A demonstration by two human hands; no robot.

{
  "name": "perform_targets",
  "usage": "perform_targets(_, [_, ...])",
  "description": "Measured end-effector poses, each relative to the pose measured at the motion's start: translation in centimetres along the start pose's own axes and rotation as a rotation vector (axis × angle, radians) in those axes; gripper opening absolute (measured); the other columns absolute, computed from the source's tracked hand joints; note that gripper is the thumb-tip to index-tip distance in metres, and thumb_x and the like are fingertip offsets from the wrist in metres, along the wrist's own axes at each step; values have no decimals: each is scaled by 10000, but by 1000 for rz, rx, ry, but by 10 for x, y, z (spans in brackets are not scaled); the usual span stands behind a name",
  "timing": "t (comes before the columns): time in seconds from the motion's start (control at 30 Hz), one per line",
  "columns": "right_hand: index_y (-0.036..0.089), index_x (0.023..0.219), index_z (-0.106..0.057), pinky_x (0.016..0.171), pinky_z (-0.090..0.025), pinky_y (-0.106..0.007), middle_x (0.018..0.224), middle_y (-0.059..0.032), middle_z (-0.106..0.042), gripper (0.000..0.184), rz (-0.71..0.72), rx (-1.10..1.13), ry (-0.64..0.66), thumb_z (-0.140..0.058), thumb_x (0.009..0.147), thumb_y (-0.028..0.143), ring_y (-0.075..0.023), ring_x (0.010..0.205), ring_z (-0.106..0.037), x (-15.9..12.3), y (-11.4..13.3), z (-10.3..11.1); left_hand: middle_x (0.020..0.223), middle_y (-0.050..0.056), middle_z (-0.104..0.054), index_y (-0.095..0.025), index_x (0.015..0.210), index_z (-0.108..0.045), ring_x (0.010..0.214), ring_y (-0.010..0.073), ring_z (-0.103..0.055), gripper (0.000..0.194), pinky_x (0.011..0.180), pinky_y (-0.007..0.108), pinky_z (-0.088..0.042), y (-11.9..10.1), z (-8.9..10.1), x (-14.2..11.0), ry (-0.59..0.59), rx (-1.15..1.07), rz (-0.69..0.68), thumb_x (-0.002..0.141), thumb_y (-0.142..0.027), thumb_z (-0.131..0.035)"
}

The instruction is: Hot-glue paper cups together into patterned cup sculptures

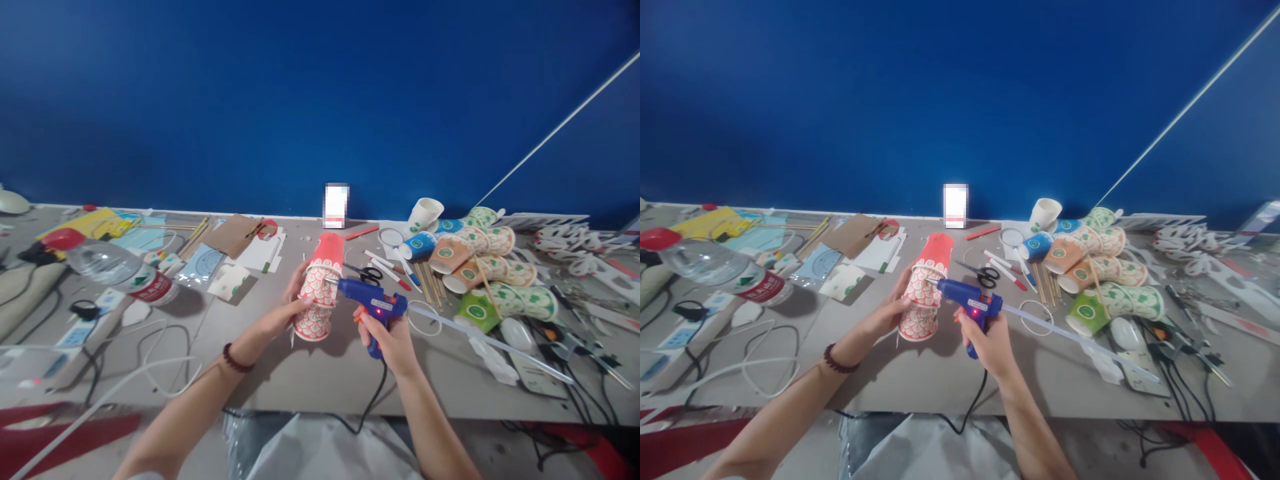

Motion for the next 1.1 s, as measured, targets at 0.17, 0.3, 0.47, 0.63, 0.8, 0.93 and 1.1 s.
perform_targets(0.17, [150, 733, -622, 424, -382, -223, 430, 30, -524, 341, -3, -10, -2, -686, 766, 484, -88, 383, -442, -1, 0, -1, 1433, 115, -487, -364, 1495, -296, 1139, 310, -600, 861, 917, 439, -537, 1, 2, 0, -7, -5, -7, 762, -332, -747])
perform_targets(0.3, [149, 735, -618, 428, -387, -223, 442, 28, -526, 328, -1, -3, -7, -685, 771, 468, -89, 387, -449, 0, -3, 0, 1455, 113, -465, -375, 1499, -280, 1126, 312, -607, 860, 890, 442, -550, 1, 1, 0, -2, -2, -6, 772, -329, -738])
perform_targets(0.47, [154, 724, -609, 428, -382, -219, 468, 22, -532, 305, 22, -18, 4, -659, 800, 445, -92, 401, -466, 1, -5, 1, 1481, 112, -434, -376, 1499, -272, 1136, 310, -599, 872, 896, 439, -546, 1, 0, 0, 12, 10, -13, 767, -350, -744])
perform_targets(0.63, [157, 719, -601, 442, -381, -216, 473, 27, -526, 268, 43, -30, 24, -642, 817, 403, -89, 413, -465, 0, -4, 0, 1507, 115, -397, -386, 1504, -246, 1114, 306, -607, 900, 876, 436, -554, 0, -3, 1, 34, 18, -2, 759, -376, -751])
perform_targets(0.8, [162, 690, -578, 439, -376, -224, 465, 26, -521, 284, 29, -30, 20, -640, 809, 412, -91, 408, -459, -1, -3, -1, 1500, 104, -401, -396, 1500, -261, 1115, 305, -603, 891, 867, 435, -556, -3, -5, 1, 32, 27, -6, 757, -382, -752])
perform_targets(0.93, [166, 698, -565, 440, -374, -231, 451, 27, -518, 292, 29, -45, 20, -634, 806, 429, -94, 403, -448, -1, 0, -2, 1500, 101, -401, -396, 1499, -268, 1128, 303, -593, 893, 873, 429, -552, -2, -4, 1, 29, 32, -7, 752, -380, -756])
perform_targets(1.1, [170, 674, -554, 439, -375, -230, 442, 23, -516, 304, 33, -65, 37, -624, 809, 433, -94, 400, -447, 0, 2, -4, 1497, 96, -408, -389, 1494, -284, 1167, 305, -575, 872, 915, 431, -531, -1, -2, 1, 29, 29, -19, 759, -370, -753])
Point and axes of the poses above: each hand's wrist, its own x-axis towards the middle knuckle, its own z-axis out of the back of the hand, y = z × x, the point moved 10 cm from there along x, towards the middle knuckle
